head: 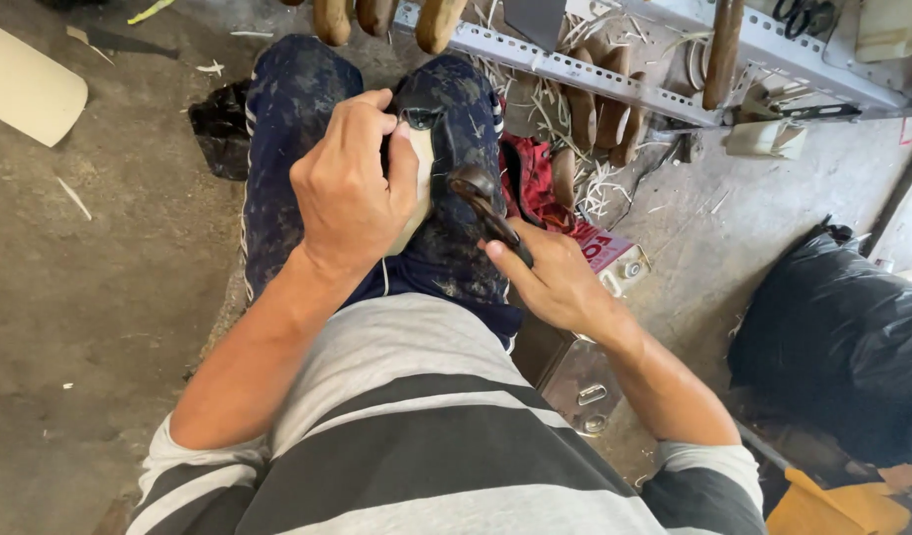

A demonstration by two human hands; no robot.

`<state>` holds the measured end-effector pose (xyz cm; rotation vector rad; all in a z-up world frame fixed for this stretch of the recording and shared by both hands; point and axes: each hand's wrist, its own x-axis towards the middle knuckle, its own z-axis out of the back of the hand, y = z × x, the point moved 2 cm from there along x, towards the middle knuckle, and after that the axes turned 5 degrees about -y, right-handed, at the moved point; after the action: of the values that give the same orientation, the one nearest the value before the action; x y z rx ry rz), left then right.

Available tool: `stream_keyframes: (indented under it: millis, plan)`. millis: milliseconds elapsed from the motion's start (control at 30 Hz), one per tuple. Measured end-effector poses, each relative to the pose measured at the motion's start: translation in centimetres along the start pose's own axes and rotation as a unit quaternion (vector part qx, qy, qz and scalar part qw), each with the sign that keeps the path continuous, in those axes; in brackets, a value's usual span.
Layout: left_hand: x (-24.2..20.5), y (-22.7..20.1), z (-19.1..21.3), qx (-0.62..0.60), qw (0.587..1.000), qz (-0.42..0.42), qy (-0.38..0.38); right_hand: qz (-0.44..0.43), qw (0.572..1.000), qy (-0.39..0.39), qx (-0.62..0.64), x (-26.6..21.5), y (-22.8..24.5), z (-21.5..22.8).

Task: Shaping a leather shoe upper over a last using pliers and a hammer in a workshop setting.

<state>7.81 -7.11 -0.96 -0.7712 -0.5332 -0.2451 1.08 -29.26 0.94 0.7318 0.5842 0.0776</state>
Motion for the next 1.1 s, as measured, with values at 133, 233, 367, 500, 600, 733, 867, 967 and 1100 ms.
stream_keyframes:
  millis: [133,233,367,500,600,733,867,967,1100]
  plan:
    - [-0.3,-1.4,0.8,-0.073,0.995,0.061,0.020,0.045,0.991,0.111,0.056,2.2,1.0,2.8]
    - [0.0,-2.4,1.8,-0.125,0.985,0.100,0.066,0.062,0.965,0.230,0.109,3.7,0.4,4.6]
    - [0.3,-2.6,1.7,-0.176,0.978,0.087,0.075,0.095,0.932,0.321,0.140,5.2,-0.3,6.3]
    - [-1.1,0.0,0.0,-0.329,0.909,0.161,0.200,0.014,0.916,0.327,0.234,4.2,-2.3,5.5]
    - [-1.1,0.7,-2.3,-0.248,0.937,0.018,0.246,-0.015,0.937,0.284,0.204,3.4,-1.3,5.9]
    - [-2.4,1.1,-3.1,-0.334,0.916,0.036,0.221,0.017,0.977,0.185,0.104,1.5,-0.2,8.5]
    - [-3.1,1.3,-3.8,-0.328,0.918,0.009,0.223,0.014,0.985,0.169,-0.030,0.7,-0.4,9.2]
    - [-3.6,0.4,-4.3,-0.286,0.932,-0.010,0.223,0.036,0.979,0.170,-0.107,0.7,2.2,10.4]
    - [-3.5,-1.4,-4.6,-0.250,0.939,-0.044,0.234,0.130,0.946,0.133,-0.267,-1.2,2.4,11.1]
